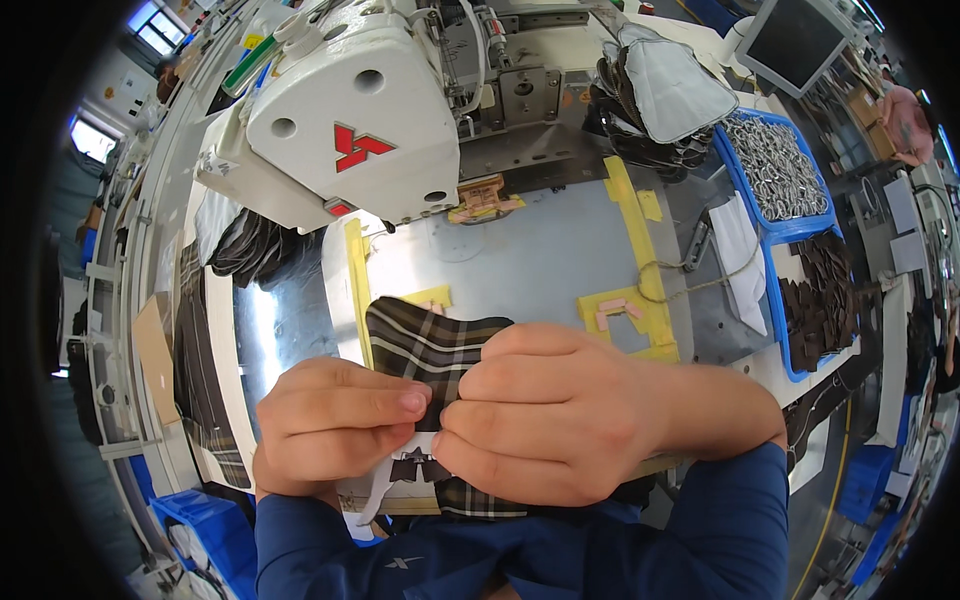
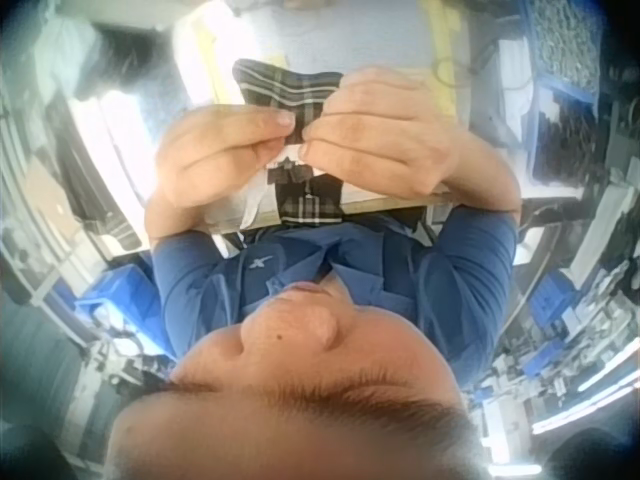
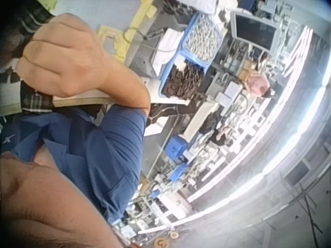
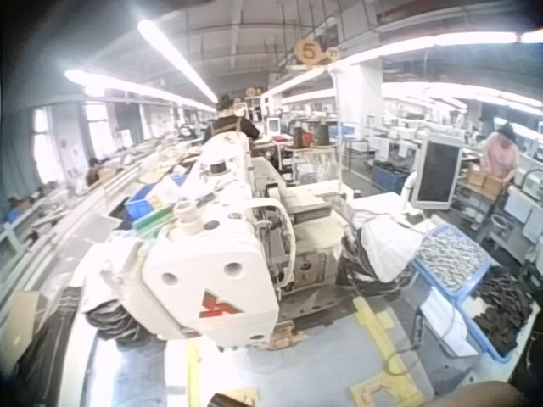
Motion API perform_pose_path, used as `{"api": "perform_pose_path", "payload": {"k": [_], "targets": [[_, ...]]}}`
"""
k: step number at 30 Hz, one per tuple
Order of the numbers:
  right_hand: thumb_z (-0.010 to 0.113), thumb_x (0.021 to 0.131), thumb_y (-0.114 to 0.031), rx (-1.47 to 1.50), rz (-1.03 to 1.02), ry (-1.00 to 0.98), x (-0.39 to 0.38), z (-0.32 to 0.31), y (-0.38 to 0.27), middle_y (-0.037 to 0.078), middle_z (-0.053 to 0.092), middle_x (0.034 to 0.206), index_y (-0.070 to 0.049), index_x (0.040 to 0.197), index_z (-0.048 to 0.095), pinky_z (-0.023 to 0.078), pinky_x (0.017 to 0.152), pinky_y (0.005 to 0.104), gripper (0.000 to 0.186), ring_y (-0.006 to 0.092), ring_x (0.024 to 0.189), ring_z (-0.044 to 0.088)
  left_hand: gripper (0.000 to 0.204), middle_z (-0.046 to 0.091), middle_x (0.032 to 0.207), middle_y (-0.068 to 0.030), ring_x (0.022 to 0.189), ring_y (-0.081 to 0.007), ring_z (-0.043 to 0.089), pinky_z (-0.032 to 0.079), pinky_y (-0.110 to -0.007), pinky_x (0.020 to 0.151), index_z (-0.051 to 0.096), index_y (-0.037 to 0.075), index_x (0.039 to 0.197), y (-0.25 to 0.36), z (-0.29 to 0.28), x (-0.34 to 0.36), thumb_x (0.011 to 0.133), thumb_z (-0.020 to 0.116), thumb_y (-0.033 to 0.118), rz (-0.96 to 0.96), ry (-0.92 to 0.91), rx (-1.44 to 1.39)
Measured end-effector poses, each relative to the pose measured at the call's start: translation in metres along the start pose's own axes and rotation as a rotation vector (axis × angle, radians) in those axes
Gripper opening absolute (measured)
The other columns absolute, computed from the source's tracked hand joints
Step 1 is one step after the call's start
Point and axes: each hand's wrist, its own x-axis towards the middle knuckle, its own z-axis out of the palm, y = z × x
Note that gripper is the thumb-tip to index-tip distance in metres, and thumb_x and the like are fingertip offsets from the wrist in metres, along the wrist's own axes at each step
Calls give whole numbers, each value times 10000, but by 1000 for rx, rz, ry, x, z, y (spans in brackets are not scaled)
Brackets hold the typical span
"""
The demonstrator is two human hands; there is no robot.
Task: The person sews zippers onto plaid fabric pouches using an industrial sewing machine. They repeatedly align the zipper, feed the fabric under the presser foot, and stitch along the zipper line. The person handles multiple pouches one at a time, flipping them to sew both sides.
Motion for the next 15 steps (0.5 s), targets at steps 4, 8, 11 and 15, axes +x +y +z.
{"api": "perform_pose_path", "payload": {"k": [4, 8, 11, 15], "targets": [[754, 820, -100, -66, -20, 81, -1, 1, 2, 89, 692, 907, 7, 912, 739, 526, 658, 344, 142, 219, 793, 659, 278, 786, 1071, -168, 877, -343, 803, 664, -381, 739, 775, 18, 951, -3, -4, 5, 810, 922, 208, -32, -38, -154], [766, 866, -63, -126, -28, 49, -2, -3, 2, 69, 773, 953, -44, 950, 790, 512, 704, 311, 90, 193, 839, 676, 290, 771, 1117, -183, 953, -331, 788, 657, -378, 770, 784, -12, 1050, -3, 9, 3, 864, 887, 186, 36, 32, -124], [755, 848, -60, -149, -45, 66, -2, 0, -1, 74, 744, 927, -31, 928, 767, 519, 687, 322, 86, 199, 813, 671, 239, 772, 1114, -182, 981, -317, 786, 653, -364, 781, 791, -22, 1083, -12, 12, -4, 899, 849, 121, 131, 34, 9], [727, 826, -64, -80, -41, 63, -3, 6, 2, 90, 686, 892, -4, 893, 730, 534, 667, 351, 90, 221, 787, 666, 190, 783, 1081, -175, 991, -304, 787, 644, -340, 780, 795, -10, 1073, -11, 8, -6, 908, 824, 79, 128, 7, 35]]}}
